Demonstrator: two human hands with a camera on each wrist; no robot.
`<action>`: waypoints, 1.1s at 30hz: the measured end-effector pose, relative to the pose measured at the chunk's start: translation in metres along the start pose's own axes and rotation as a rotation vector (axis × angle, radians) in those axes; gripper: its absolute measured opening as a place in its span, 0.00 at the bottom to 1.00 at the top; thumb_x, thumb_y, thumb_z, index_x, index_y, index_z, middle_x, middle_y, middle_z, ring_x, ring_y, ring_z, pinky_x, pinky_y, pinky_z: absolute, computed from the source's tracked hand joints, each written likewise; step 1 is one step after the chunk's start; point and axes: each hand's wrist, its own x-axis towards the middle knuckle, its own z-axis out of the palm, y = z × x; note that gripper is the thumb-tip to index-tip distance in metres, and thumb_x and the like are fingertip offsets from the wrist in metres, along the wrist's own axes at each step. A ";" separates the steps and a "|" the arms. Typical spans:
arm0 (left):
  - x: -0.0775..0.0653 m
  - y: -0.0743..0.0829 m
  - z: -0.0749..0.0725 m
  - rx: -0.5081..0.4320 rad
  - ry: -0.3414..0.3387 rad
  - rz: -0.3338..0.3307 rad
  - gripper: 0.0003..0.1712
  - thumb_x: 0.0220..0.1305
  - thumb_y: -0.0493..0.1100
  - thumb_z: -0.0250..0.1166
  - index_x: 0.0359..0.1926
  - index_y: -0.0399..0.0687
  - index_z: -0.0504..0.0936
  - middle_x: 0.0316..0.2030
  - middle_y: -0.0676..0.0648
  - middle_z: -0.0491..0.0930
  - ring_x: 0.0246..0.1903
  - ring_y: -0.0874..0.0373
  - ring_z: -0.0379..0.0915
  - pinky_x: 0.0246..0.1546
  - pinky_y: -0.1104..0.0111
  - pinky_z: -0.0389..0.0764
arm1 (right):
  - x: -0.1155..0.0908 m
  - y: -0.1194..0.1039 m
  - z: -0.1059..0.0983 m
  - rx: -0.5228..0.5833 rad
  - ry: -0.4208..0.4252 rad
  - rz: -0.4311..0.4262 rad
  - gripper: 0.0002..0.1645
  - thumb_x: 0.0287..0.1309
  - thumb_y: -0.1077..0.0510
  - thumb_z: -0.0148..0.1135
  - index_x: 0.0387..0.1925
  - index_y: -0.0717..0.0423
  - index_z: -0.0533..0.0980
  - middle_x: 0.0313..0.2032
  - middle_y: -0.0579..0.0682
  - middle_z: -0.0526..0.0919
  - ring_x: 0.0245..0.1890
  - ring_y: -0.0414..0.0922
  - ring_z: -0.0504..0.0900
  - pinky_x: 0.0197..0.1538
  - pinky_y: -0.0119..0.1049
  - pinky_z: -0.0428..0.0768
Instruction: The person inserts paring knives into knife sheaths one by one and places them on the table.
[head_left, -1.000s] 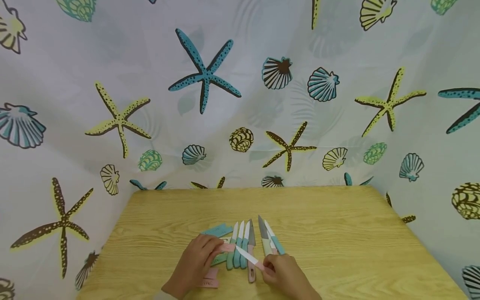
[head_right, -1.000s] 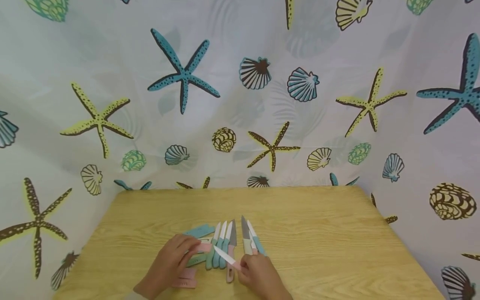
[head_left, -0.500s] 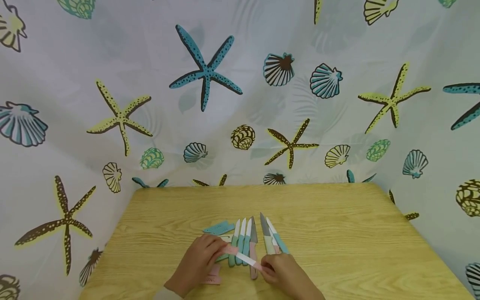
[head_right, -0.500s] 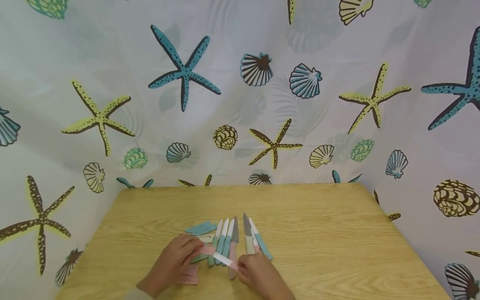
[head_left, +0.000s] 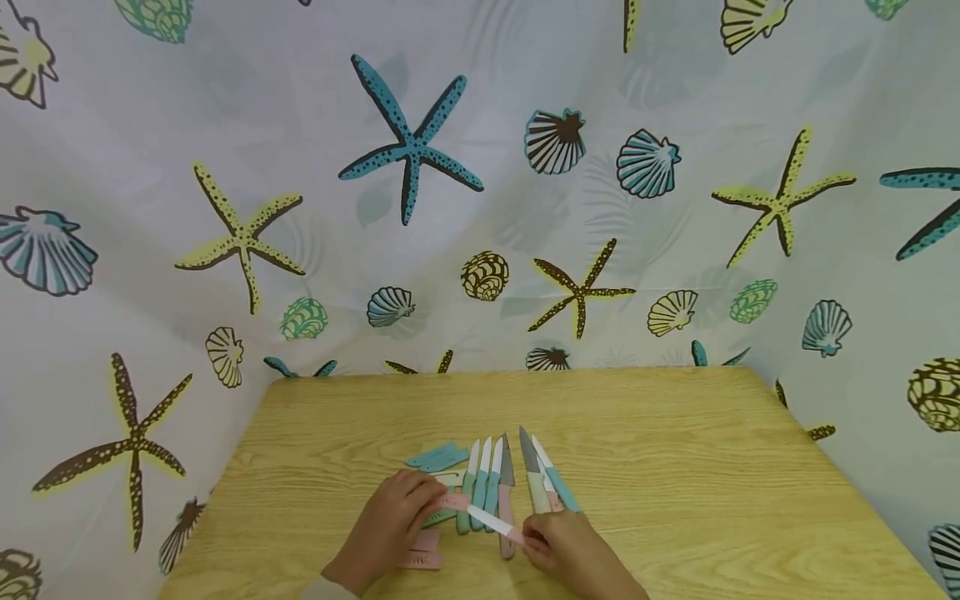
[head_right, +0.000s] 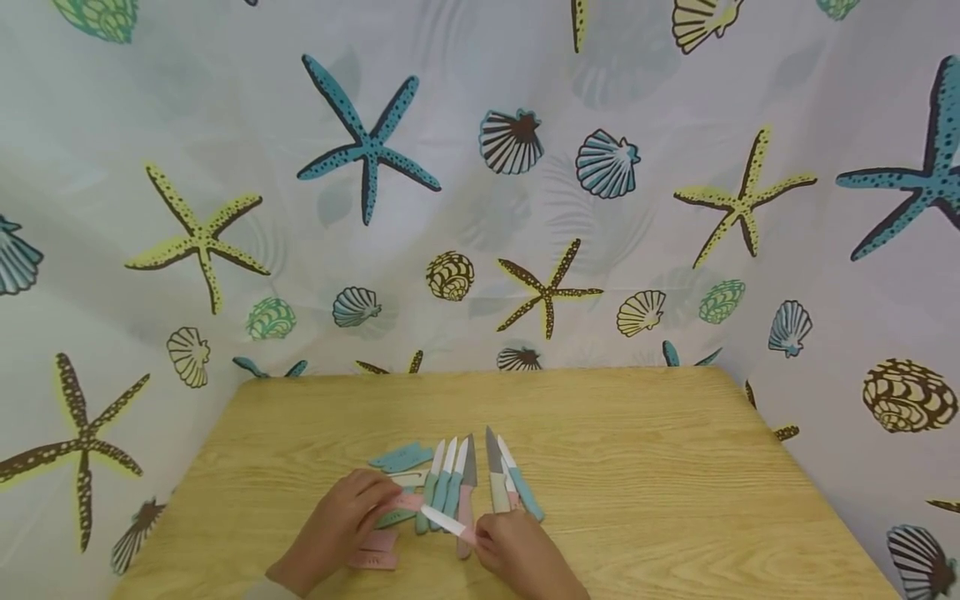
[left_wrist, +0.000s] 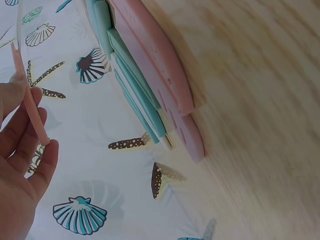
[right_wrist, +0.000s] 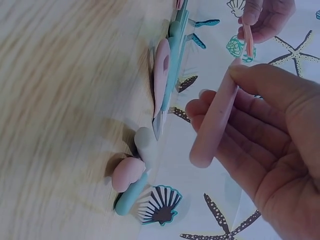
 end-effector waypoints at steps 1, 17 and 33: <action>0.000 0.000 0.000 0.000 0.001 -0.002 0.11 0.56 0.39 0.70 0.42 0.51 0.83 0.40 0.55 0.79 0.40 0.62 0.75 0.41 0.67 0.80 | 0.000 0.000 0.000 0.002 -0.002 0.007 0.07 0.56 0.62 0.66 0.24 0.54 0.80 0.18 0.35 0.73 0.17 0.27 0.62 0.21 0.21 0.68; -0.002 0.000 0.002 0.008 -0.018 0.009 0.12 0.56 0.40 0.70 0.43 0.52 0.84 0.39 0.56 0.77 0.40 0.63 0.73 0.40 0.67 0.80 | -0.001 -0.001 0.003 -0.021 0.018 0.017 0.11 0.58 0.60 0.66 0.21 0.52 0.78 0.16 0.33 0.69 0.15 0.26 0.60 0.18 0.20 0.65; -0.005 0.003 0.005 0.033 -0.058 0.021 0.11 0.56 0.41 0.70 0.41 0.52 0.83 0.39 0.56 0.77 0.39 0.63 0.74 0.38 0.70 0.80 | -0.004 -0.001 0.005 -0.081 0.074 -0.041 0.15 0.58 0.59 0.66 0.18 0.51 0.74 0.14 0.33 0.62 0.15 0.26 0.55 0.17 0.18 0.59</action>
